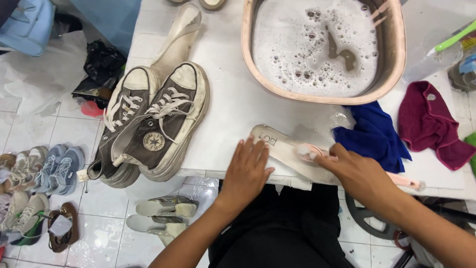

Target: The person scrubs a white shoe insole with a pink brush on a white table, then rinses it in a basin of soapy water. They continue scrubbing the insole on the table and briefly handle a pair of black canvas sneakers nearby.

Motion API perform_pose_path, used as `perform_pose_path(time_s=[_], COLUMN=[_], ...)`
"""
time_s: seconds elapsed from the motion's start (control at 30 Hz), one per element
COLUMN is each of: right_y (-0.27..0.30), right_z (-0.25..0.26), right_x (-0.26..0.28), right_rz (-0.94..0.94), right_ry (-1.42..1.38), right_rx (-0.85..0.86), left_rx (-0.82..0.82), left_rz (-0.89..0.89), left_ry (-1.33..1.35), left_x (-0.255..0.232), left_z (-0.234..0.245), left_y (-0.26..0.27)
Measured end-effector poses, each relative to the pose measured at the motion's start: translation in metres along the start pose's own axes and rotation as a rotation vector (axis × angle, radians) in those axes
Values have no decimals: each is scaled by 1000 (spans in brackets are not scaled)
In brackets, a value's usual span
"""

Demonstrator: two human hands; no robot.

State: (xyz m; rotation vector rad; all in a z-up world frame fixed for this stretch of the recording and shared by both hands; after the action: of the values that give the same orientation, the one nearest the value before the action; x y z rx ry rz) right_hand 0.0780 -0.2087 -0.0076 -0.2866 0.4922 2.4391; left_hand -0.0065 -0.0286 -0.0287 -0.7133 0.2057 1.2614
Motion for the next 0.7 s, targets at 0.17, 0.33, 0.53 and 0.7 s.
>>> perform_pose_path(time_s=[0.17, 0.33, 0.53, 0.7], right_y=[-17, -58, -16, -34], right_z=[-21, 42, 12, 29], right_x=[25, 66, 46, 59], right_rz=[15, 42, -61, -64], right_ry=[88, 158, 312, 242], right_rx=[128, -302, -274, -292], left_rx=[-53, -36, -42, 6], left_rz=[92, 112, 138, 124], left_ry=[-249, -52, -30, -85], left_x=[-24, -19, -15, -15], left_z=[-12, -15, -21, -15], left_y=[5, 4, 3, 2])
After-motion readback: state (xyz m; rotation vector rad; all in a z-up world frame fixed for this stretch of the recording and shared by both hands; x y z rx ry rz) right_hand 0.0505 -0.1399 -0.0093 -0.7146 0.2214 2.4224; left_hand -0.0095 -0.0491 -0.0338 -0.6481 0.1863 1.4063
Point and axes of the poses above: each hand's wrist, its own y-axis away from the middle knuckle, its own z-axis out of the back of the hand, x = y × z, the point moved 9 cm from there along -y, towards the middle knuckle, and after that the axes turned 14 degrees about y, right-handed, at the moved point
